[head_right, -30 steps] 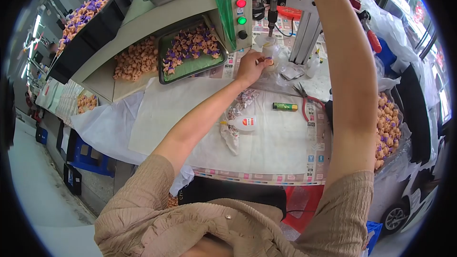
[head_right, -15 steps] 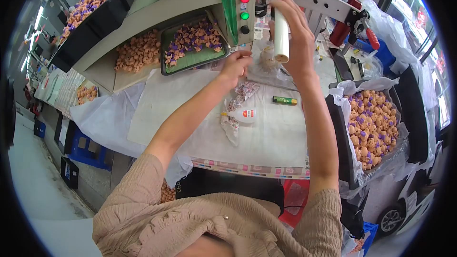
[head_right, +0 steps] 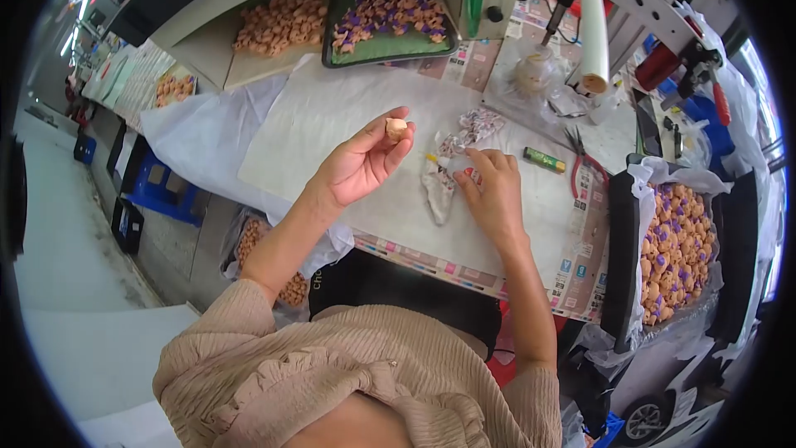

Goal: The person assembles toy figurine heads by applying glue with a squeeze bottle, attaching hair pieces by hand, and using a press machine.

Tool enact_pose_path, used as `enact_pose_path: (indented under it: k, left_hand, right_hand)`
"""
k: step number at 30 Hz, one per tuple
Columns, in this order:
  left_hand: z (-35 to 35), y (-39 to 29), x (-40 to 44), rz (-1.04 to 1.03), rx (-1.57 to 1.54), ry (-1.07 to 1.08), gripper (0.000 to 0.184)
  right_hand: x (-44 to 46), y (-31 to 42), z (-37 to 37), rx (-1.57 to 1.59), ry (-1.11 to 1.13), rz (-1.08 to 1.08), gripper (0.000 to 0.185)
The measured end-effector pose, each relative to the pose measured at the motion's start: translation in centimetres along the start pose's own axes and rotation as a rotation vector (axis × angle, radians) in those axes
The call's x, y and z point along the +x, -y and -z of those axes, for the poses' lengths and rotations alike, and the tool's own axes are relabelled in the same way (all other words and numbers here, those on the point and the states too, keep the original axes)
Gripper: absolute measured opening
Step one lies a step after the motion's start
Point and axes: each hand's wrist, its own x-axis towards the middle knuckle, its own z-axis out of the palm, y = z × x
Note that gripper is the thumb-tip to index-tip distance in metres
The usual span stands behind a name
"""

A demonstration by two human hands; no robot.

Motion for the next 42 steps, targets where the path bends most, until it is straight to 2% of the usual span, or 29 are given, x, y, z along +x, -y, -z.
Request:
enact_pose_path:
  k: [6, 9, 10, 13, 17, 18, 21, 26, 29, 33, 42]
  left_hand:
    - [2.3, 1.1, -2.2, 0.015, -0.065, -0.044, 0.036]
    - [3.2, 1.8, -3.2, 0.027, -0.018, -0.062, 0.037]
    - [3.3, 2.1, -3.4, 0.029, -0.017, -0.075, 0.037]
    - [2.9, 2.7, -3.4, 0.046, -0.011, -0.095, 0.035]
    - [2.0, 3.7, -3.4, 0.030, 0.137, -0.128, 0.033]
    - [2.1, 3.8, -3.4, 0.045, 0.151, -0.117, 0.033]
    - [2.3, 4.1, -3.5, 0.072, 0.176, -0.104, 0.035]
    - [3.1, 4.9, -3.3, 0.045, 0.169, -0.079, 0.040]
    - [3.3, 5.1, -3.1, 0.049, 0.169, -0.049, 0.041]
    - [3.0, 5.0, -3.2, 0.059, 0.169, -0.083, 0.037]
    - [3.4, 5.1, -3.2, 0.073, 0.172, -0.063, 0.038]
  right_hand:
    - [-1.1, -0.2, -0.4, 0.028, 0.088, -0.043, 0.037]
    - [-2.6, 0.9, 0.3, 0.307, -0.164, -0.171, 0.035]
    - [-3.1, 1.5, 0.7, 0.307, -0.156, -0.179, 0.035]
    - [-3.8, 3.6, 2.0, 0.712, -0.192, -0.439, 0.032]
    - [-5.0, 4.4, 2.4, 0.823, -0.216, -0.495, 0.033]
    - [-5.1, 4.6, 2.3, 0.822, -0.214, -0.500, 0.033]
    - [-5.2, 5.1, 1.7, 0.679, -0.307, -0.304, 0.035]
    - [-5.4, 5.3, 0.9, 0.599, -0.324, -0.234, 0.037]
    - [-5.3, 5.3, 0.7, 0.432, -0.329, -0.170, 0.036]
    - [-5.2, 5.9, 0.8, 0.477, -0.305, -0.248, 0.032]
    - [-5.0, 5.6, 0.7, 0.428, -0.278, -0.254, 0.031]
